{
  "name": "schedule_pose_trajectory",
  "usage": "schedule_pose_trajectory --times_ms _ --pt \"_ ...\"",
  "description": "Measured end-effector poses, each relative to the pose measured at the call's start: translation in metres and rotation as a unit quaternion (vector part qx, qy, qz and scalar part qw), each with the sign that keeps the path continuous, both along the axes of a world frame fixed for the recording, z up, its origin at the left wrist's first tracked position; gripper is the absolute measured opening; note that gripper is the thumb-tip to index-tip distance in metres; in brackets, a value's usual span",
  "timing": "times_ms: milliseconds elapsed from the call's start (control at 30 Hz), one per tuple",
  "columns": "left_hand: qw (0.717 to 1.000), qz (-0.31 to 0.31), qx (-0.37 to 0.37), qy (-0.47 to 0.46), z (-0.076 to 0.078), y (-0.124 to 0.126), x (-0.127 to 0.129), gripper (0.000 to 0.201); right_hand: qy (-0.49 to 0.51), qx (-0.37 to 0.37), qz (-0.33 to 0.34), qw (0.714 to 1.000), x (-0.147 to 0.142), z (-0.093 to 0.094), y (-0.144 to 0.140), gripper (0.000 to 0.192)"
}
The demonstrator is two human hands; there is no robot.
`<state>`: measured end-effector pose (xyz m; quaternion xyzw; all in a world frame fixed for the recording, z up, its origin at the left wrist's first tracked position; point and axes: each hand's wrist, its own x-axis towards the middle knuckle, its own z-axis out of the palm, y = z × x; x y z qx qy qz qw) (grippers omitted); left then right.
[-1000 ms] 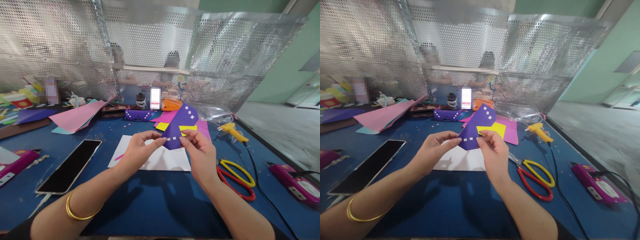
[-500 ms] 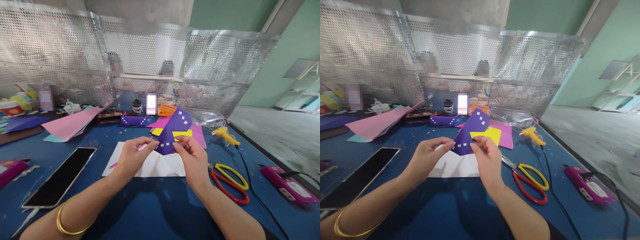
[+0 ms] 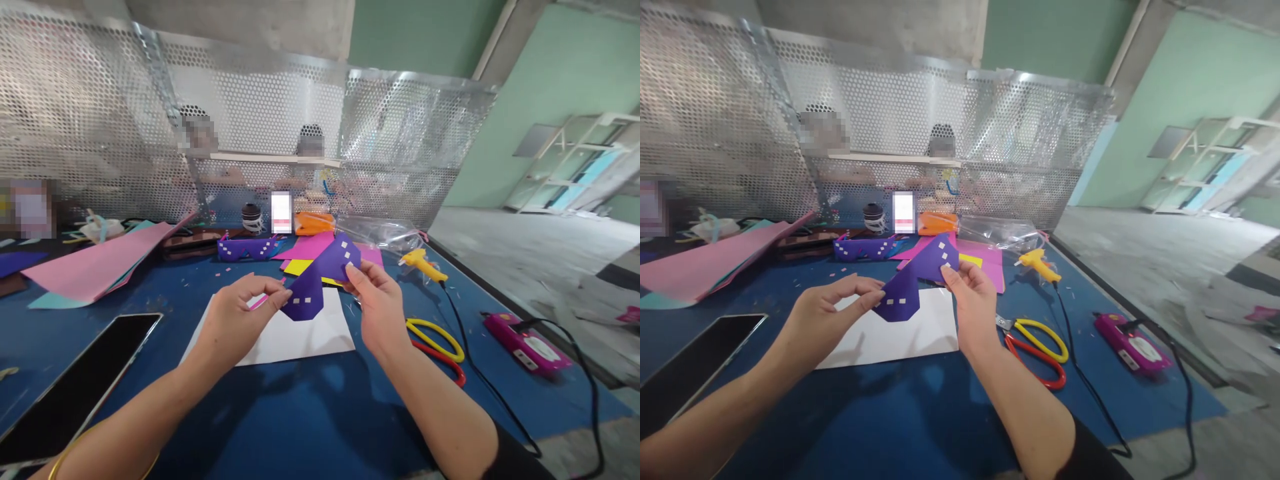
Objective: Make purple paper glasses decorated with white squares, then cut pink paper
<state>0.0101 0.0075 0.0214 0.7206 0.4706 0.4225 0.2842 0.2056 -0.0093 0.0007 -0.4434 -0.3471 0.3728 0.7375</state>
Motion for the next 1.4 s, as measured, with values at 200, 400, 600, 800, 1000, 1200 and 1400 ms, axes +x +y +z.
schedule_pose_trajectory --times_ms 200,400,600,800,1000,1200,1400 --pt "0.999 -0.019 0.024 0.016 0.000 0.003 0.000 0.026 -0.013 0.010 -0.001 1.000 0.000 -0.004 -0.001 0.025" --pt "0.998 -0.006 0.048 0.045 0.003 0.009 -0.010 0.026 -0.094 0.031 -0.034 0.994 0.004 -0.004 -0.001 0.031" --pt "0.976 -0.010 0.152 0.155 0.013 0.013 -0.023 0.022 -0.241 0.103 -0.136 0.956 0.028 0.004 0.000 0.030" --pt "0.940 -0.053 0.237 0.241 0.017 0.011 -0.029 0.023 -0.681 0.219 -0.134 0.686 0.022 0.006 -0.007 0.025" --pt "0.941 -0.074 0.240 0.227 0.011 0.010 -0.024 0.016 -0.652 0.171 -0.049 0.736 0.017 -0.002 -0.003 0.011" --pt "0.984 0.089 0.141 -0.055 0.008 0.006 -0.016 0.029 -0.561 0.109 -0.045 0.819 0.027 -0.002 0.000 0.016" --pt "0.983 -0.001 -0.118 -0.140 -0.006 0.005 -0.007 0.031 -0.514 0.075 -0.039 0.854 0.025 0.001 0.000 0.020"
